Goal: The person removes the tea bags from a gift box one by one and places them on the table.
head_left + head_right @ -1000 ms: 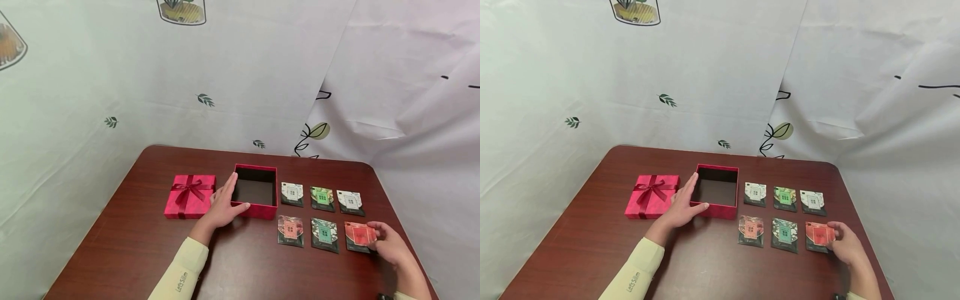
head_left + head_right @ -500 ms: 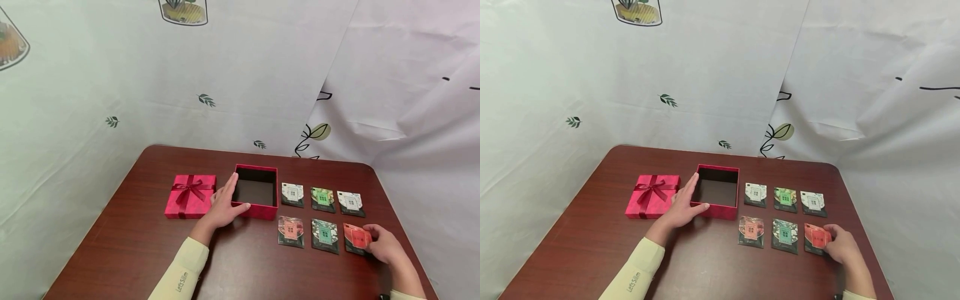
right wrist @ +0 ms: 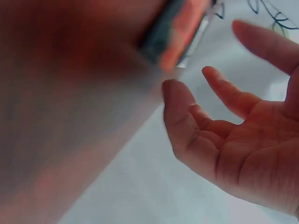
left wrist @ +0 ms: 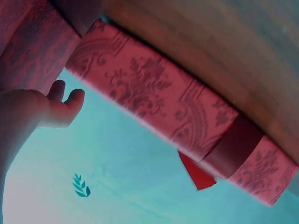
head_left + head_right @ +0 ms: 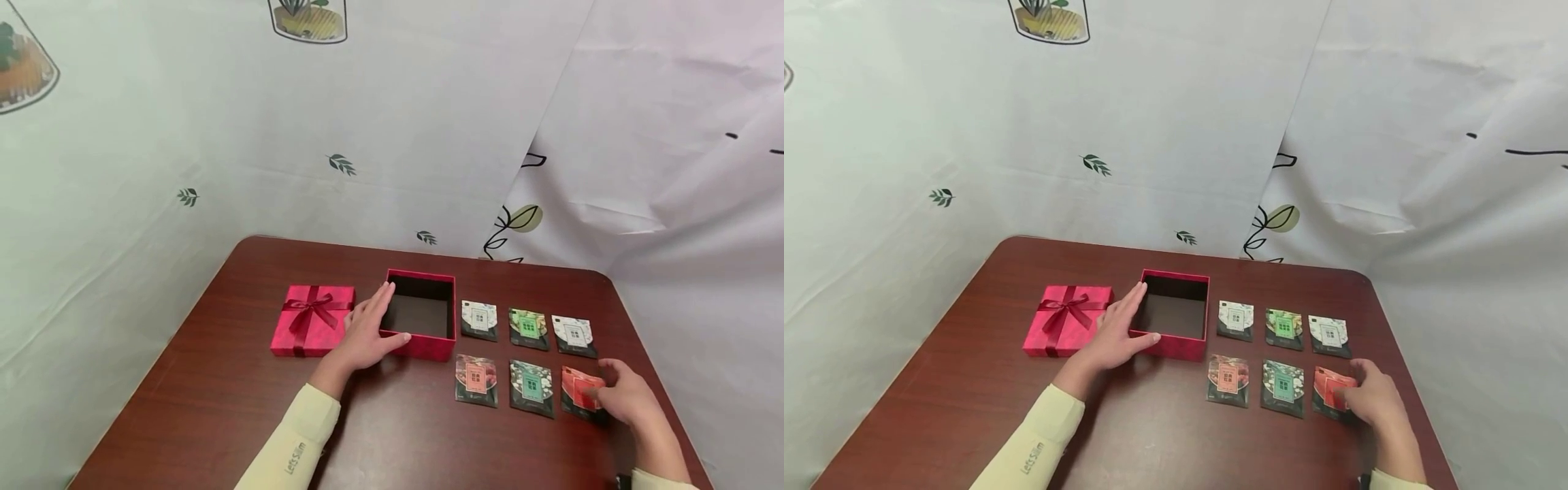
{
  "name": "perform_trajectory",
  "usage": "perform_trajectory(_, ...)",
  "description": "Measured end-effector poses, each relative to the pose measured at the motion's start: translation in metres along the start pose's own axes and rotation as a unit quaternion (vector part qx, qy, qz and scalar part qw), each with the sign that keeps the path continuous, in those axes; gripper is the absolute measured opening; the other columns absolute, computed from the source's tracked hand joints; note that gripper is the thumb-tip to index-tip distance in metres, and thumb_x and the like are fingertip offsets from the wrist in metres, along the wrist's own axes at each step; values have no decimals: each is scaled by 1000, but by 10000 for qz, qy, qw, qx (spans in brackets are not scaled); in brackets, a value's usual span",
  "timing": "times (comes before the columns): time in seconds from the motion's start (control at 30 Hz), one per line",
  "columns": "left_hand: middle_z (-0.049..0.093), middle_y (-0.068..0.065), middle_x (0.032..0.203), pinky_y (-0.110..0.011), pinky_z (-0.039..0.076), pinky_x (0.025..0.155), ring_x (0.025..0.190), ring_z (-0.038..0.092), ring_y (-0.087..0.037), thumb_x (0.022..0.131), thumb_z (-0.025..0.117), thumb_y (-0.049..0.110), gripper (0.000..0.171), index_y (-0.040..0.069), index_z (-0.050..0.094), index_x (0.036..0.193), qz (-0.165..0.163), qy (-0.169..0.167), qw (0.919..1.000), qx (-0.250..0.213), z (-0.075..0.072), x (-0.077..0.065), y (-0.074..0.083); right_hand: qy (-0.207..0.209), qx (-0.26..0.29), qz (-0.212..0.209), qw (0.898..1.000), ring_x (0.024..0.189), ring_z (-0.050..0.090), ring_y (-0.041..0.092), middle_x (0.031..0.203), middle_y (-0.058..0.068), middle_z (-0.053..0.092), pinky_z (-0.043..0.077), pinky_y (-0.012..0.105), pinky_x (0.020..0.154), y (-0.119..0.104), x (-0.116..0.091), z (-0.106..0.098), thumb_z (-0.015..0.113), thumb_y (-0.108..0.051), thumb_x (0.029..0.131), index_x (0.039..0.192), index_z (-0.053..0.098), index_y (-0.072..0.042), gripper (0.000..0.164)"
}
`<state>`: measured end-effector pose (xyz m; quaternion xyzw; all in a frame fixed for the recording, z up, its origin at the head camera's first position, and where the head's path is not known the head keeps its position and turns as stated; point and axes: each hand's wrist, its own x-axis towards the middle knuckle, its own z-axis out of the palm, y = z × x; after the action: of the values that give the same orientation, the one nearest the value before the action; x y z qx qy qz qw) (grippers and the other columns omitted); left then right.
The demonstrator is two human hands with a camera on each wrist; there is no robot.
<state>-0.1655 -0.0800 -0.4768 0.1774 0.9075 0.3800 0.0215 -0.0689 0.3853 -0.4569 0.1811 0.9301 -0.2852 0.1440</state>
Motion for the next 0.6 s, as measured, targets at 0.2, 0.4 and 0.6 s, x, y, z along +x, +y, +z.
perform_trajectory(0.2,17,1,165,-64,10,108,144,18,-37,81,75,52,102,30,16,162,72,-47,9995,318,-9,4,10,232,-296,-569,9977,126,30,63,141,47,26,34,71,94,-27,-6,-8,62,-57,93,148,19,16,102)
perform_trajectory(0.4,11,-7,165,-65,4,109,147,7,-36,82,71,55,100,28,17,162,213,289,9956,865,-22,7,23,731,-286,-1109,9907,135,12,65,150,46,12,15,76,101,-69,-13,1,51,-62,97,156,8,7,100)
perform_trajectory(0.6,-2,-5,167,-63,-5,111,149,-10,-34,85,60,66,98,31,11,162,358,663,9796,1865,-27,12,33,1049,-152,-1254,9864,137,-20,59,157,35,-13,2,85,92,-120,-21,18,42,-71,95,161,4,-14,96)
